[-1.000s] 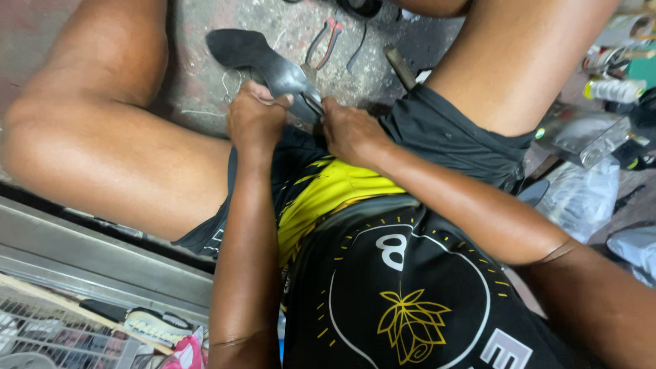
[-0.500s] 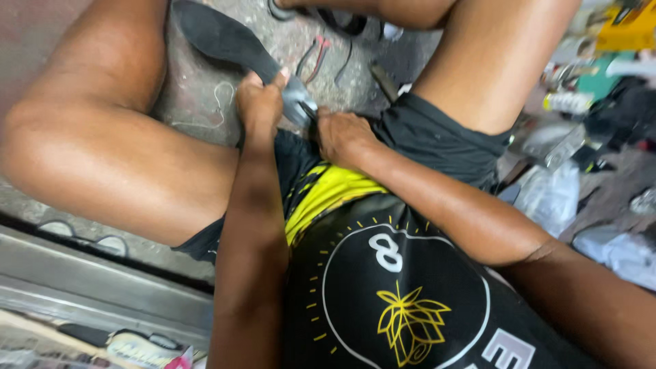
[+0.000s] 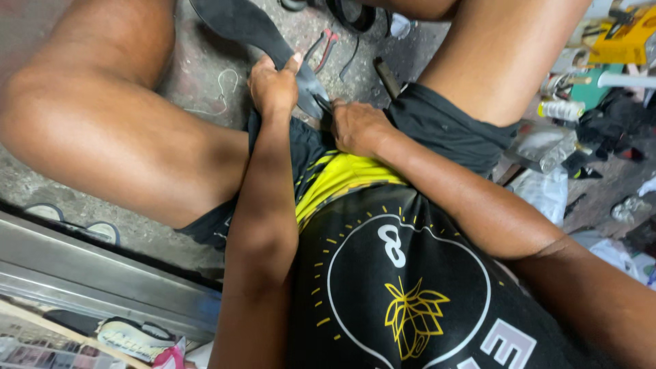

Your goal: The person trims the edges of a black rubber shoe sole using a utility knife while holding the sole by hand.

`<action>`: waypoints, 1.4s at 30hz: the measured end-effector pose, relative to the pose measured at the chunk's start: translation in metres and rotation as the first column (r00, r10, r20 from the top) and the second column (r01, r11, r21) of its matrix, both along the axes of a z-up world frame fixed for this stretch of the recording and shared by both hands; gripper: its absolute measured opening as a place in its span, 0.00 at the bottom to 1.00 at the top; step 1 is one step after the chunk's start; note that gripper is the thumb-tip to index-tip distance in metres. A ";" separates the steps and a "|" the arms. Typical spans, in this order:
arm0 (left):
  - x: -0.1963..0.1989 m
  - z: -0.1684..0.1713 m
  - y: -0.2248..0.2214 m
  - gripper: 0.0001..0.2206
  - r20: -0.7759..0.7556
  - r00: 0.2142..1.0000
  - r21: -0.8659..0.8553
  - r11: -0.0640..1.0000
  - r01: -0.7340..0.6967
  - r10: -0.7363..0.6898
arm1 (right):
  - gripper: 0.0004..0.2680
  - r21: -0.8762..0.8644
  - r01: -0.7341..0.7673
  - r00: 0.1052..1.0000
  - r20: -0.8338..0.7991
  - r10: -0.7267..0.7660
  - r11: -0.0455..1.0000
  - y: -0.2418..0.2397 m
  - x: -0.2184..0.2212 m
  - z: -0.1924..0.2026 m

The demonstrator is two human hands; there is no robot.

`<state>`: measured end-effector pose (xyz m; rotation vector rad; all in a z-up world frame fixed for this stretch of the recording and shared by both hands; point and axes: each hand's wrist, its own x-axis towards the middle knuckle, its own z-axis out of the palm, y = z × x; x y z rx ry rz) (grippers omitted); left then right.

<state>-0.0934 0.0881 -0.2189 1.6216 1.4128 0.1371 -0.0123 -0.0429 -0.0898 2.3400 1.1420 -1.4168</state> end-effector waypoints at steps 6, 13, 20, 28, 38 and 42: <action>0.003 -0.004 0.001 0.20 0.010 1.000 0.002 1.000 -0.003 0.003 | 0.15 0.023 0.016 1.000 -0.012 -0.015 1.000 -0.012 0.000 -0.007; -0.003 -0.007 0.006 0.16 0.402 0.915 -0.138 0.990 0.032 0.027 | 0.12 0.189 0.103 0.993 -0.067 -0.092 0.976 -0.034 0.006 -0.030; -0.003 0.034 0.011 0.17 0.249 0.965 0.132 0.990 0.044 -0.076 | 0.07 0.567 0.568 0.819 -0.320 -0.476 0.597 -0.059 0.002 -0.017; 0.020 0.131 -0.003 0.10 0.651 0.758 -0.112 0.982 0.153 -0.043 | 0.12 0.515 0.823 0.568 -0.728 -0.385 0.241 -0.035 0.036 0.027; 0.017 0.214 -0.028 0.21 0.856 0.515 -0.391 0.708 0.588 0.046 | 0.13 0.219 0.974 0.197 -0.947 -0.252 -0.059 -0.062 0.044 0.082; 0.030 0.225 -0.040 0.21 0.861 0.501 -0.416 0.681 0.603 0.082 | 0.10 0.123 0.983 0.097 -0.978 -0.182 -0.138 -0.074 0.047 0.097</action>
